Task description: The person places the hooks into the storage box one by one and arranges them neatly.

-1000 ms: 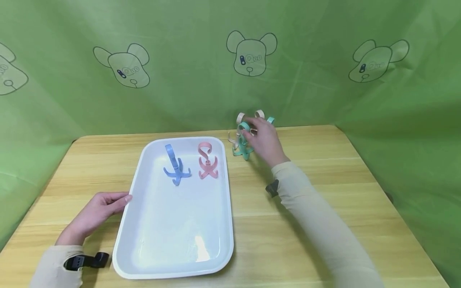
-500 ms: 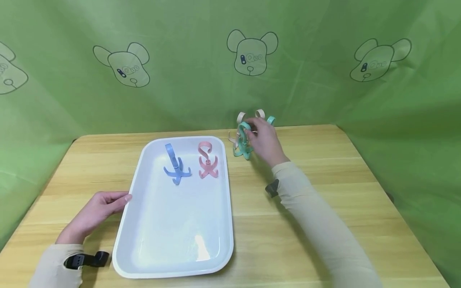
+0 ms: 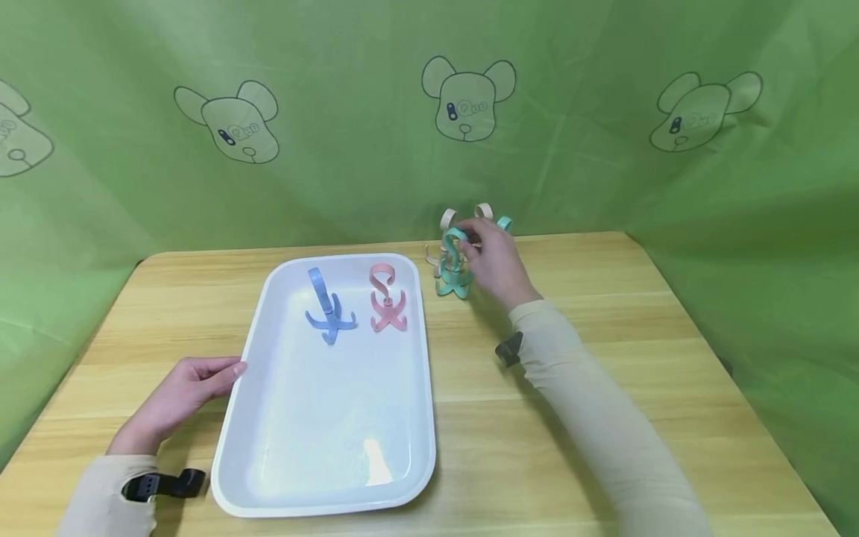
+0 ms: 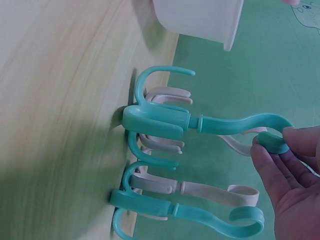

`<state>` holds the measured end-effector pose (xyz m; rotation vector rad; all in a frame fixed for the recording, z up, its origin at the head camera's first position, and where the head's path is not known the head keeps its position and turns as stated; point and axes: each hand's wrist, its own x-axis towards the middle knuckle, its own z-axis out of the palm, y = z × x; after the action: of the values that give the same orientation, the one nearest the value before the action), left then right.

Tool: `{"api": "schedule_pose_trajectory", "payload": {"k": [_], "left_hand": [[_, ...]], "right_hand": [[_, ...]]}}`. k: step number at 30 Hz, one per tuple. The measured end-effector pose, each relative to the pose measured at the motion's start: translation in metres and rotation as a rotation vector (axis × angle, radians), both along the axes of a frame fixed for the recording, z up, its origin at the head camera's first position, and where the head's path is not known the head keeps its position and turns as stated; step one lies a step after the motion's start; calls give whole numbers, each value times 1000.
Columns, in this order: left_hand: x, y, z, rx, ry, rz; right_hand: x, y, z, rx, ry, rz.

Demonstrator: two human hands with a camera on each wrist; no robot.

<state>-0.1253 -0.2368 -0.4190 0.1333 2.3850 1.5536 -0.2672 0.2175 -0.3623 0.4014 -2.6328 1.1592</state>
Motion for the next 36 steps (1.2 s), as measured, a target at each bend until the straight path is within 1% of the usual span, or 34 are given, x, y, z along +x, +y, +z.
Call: {"api": "schedule_pose_trajectory", "payload": {"k": [7,15,23,30,36], "left_hand": [[0,0,0,13,-11,5],[0,0,-1,25,-11,1],[-1,-1,0,11,-4,-2],[-1,-1,0,8,-9,-3],[-1,-1,-1,7,-6,1]], "right_hand": [[6,3,8,0,36,12],[19,1,22,-68,1,14],[29,1,31,-43,4,28],[38,1,40,-46,54,45],[46,1,45,-33,62,51]]}}
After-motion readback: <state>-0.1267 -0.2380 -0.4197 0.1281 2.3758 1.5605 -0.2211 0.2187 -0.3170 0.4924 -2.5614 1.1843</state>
